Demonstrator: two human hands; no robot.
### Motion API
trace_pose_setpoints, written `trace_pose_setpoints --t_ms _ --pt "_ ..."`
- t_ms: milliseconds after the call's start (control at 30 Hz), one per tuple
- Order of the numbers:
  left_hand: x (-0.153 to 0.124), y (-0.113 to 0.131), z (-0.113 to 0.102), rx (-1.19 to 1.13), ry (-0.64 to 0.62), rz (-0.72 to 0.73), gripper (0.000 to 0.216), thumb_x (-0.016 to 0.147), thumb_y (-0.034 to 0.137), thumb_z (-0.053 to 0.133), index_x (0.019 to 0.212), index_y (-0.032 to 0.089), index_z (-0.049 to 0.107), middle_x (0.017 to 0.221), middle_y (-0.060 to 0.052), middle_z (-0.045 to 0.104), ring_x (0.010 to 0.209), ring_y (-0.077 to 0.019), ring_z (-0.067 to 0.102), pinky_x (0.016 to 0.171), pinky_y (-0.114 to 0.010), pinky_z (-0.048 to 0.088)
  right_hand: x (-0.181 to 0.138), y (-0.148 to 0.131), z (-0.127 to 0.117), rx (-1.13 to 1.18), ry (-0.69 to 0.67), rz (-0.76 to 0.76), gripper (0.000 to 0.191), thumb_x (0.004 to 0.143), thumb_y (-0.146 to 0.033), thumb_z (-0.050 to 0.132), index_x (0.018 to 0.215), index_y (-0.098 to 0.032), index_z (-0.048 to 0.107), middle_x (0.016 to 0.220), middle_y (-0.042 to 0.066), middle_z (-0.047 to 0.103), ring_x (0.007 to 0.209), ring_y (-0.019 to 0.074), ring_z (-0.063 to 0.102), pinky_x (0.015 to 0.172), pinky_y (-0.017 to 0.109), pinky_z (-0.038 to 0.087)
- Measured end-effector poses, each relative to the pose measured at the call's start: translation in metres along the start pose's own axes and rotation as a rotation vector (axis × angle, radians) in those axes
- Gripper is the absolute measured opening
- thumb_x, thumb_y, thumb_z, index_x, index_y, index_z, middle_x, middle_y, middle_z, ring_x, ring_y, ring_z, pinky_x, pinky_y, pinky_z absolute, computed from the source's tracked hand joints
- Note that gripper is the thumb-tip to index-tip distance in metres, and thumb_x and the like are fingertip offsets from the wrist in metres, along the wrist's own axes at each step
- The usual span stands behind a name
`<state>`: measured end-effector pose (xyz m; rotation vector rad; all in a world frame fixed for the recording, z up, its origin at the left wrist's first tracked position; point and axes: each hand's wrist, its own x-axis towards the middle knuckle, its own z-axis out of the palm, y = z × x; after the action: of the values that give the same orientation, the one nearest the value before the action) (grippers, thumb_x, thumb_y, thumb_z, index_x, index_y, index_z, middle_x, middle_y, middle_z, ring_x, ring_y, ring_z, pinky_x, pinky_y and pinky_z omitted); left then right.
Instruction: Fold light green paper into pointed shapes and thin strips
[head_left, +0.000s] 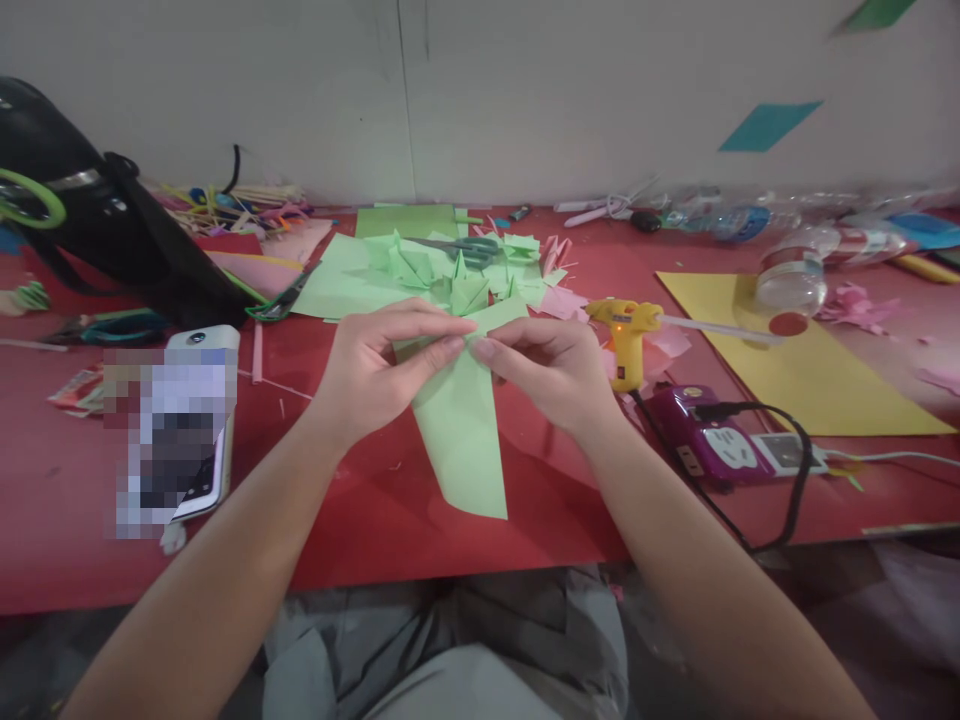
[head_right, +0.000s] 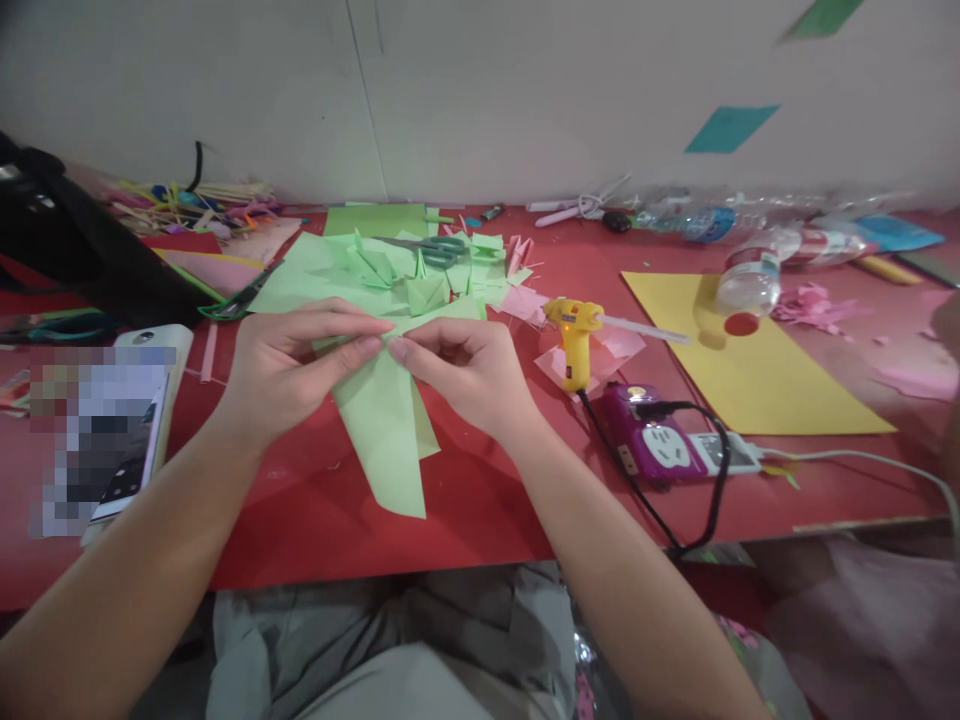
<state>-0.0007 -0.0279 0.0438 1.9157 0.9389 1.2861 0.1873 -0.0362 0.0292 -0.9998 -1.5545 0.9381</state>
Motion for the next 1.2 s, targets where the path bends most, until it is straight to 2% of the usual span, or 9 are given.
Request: trace_pose_setpoints --t_ms 167,267,400,500,600,767,900,1067,1200 --pt "0.002 -0.008 0.002 -0.043 -0.012 -0.035 0.012 0.081 0.028 0.073 0.091 0.025 0.08 0.086 -0.003 0.074 0.08 -0.0175 0.067 0.071 -0.029 0.052 0.003 0.006 0.0 -0.006 -0.014 0.007 0.027 0.078 -0.043 0.074 0.071 -0.017 0.072 0.059 0.0 0.062 0.056 0.0108 0.053 0.053 0.025 0.045" --pt "0.004 -0.019 0.005 -0.16 0.019 -0.204 0.016 0.076 0.032 0.078 0.089 0.023 0.08 0.086 -0.004 0.075 0.081 -0.019 0.069 0.072 -0.03 0.054 0.005 0.014 0.001 -0.01 0.0 0.017 0.024 0.08 -0.04 0.073 0.072 -0.018 0.072 0.059 -0.001 0.062 0.056 0.011 0.053 0.053 0.025 0.045" --pt "0.008 -0.036 0.007 -0.425 0.111 -0.449 0.033 0.062 0.034 0.087 0.091 0.019 0.078 0.083 -0.005 0.075 0.076 -0.0175 0.069 0.07 -0.029 0.056 0.009 0.026 0.002 -0.012 0.077 0.029 0.023 0.079 -0.039 0.072 0.072 -0.017 0.072 0.059 -0.001 0.06 0.055 0.0104 0.05 0.053 0.025 0.042" --pt "0.012 -0.044 0.008 -0.502 0.179 -0.556 0.039 0.052 0.032 0.092 0.085 0.015 0.077 0.082 -0.006 0.075 0.072 -0.0166 0.068 0.067 -0.029 0.057 0.012 0.031 0.003 -0.026 0.1 0.043 0.025 0.079 -0.04 0.071 0.071 -0.017 0.072 0.059 -0.001 0.058 0.054 0.0102 0.048 0.051 0.025 0.039" --pt "0.014 -0.048 0.008 -0.538 0.228 -0.589 0.042 0.051 0.033 0.093 0.083 0.013 0.075 0.081 -0.007 0.075 0.071 -0.016 0.068 0.066 -0.029 0.057 0.014 0.035 0.003 -0.027 0.125 0.057 0.025 0.078 -0.04 0.072 0.07 -0.016 0.071 0.058 -0.001 0.058 0.054 0.0105 0.048 0.052 0.026 0.039" --pt "0.014 -0.054 0.008 -0.563 0.183 -0.65 0.047 0.05 0.033 0.093 0.086 0.012 0.072 0.081 -0.007 0.074 0.076 -0.0181 0.069 0.07 -0.031 0.057 0.017 0.045 0.0 0.0 0.188 0.037 0.025 0.077 -0.042 0.072 0.073 -0.018 0.073 0.063 0.0 0.063 0.059 0.0124 0.054 0.058 0.027 0.044" --pt "0.015 -0.057 0.01 -0.524 0.252 -0.635 0.048 0.045 0.03 0.095 0.081 0.011 0.07 0.077 -0.006 0.074 0.072 -0.0181 0.069 0.071 -0.032 0.057 0.019 0.047 -0.002 -0.035 0.224 0.024 0.024 0.078 -0.041 0.071 0.075 -0.017 0.073 0.065 0.001 0.064 0.06 0.0131 0.055 0.059 0.028 0.045" --pt "0.012 -0.055 0.013 -0.543 0.057 -0.617 0.041 0.056 0.039 0.09 0.082 0.013 0.073 0.084 -0.008 0.074 0.079 -0.0197 0.069 0.075 -0.032 0.056 0.019 0.046 -0.001 -0.066 0.272 0.011 0.023 0.079 -0.039 0.07 0.077 -0.017 0.074 0.064 0.0 0.063 0.06 0.0132 0.054 0.06 0.028 0.046" --pt "0.011 -0.051 0.014 -0.434 0.099 -0.591 0.039 0.059 0.047 0.087 0.069 0.014 0.07 0.074 -0.005 0.07 0.066 -0.0148 0.062 0.065 -0.027 0.05 0.021 0.046 0.0 -0.062 0.299 0.007 0.023 0.079 -0.04 0.07 0.078 -0.017 0.074 0.064 0.001 0.064 0.06 0.0138 0.056 0.061 0.029 0.047"
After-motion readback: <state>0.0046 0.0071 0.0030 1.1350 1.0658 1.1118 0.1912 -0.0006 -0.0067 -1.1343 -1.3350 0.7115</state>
